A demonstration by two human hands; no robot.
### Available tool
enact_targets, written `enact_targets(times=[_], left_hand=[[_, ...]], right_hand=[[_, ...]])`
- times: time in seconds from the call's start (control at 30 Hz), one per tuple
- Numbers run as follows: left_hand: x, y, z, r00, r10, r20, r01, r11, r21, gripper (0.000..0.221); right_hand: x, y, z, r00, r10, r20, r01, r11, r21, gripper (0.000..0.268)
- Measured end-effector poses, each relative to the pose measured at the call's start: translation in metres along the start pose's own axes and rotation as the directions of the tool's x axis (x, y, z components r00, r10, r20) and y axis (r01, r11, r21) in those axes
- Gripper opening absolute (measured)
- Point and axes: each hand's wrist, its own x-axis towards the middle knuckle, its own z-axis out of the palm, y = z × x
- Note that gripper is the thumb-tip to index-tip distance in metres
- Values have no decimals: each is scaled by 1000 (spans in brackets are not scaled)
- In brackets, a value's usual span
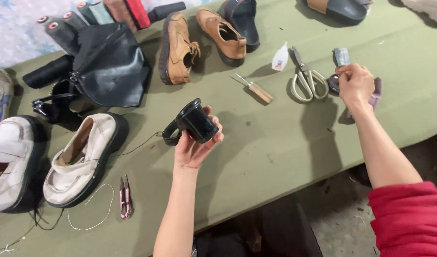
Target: Repairing a black sandal by inspecting the heel and using a small tool for adjustments.
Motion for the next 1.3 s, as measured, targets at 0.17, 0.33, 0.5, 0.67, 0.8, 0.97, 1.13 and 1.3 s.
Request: enact_targets(times=[0.17,0.33,0.5,0.67,0.8,0.97,1.13,1.3], left_hand=[[2,-14,-9,999,24,39,-29,992,127,76],[0,-19,-10,998,66,13,-67,987,146,77],[-2,-20,-11,998,46,-38,-41,991,125,89],[9,-30,-28,970,190,-148,-146,953,266,61],[28,-40,39,831,492,-259,-148,644,750,47],[29,-58,103,785,555,-275,-71,521,851,42],[23,-71,72,763,548,-343,41,488,872,38],[29,-63,59,735,466,-492,139,607,782,47]], right_hand=[[4,28,16,984,28,178,-7,993,-118,27],[-1,28,13,981,-186,51,179,978,107,27],[0,23,22,988,56,146,-24,978,-207,26],[-73,-153,-80,967,-184,-177,250,825,506,17],[-166,-283,-146,948,-248,-201,299,473,829,15],[-198,-320,-126,928,-263,-265,345,333,878,9],[-190,-313,-112,966,-223,-130,189,270,944,8],[-192,-324,-117,977,-102,-186,211,381,900,7]])
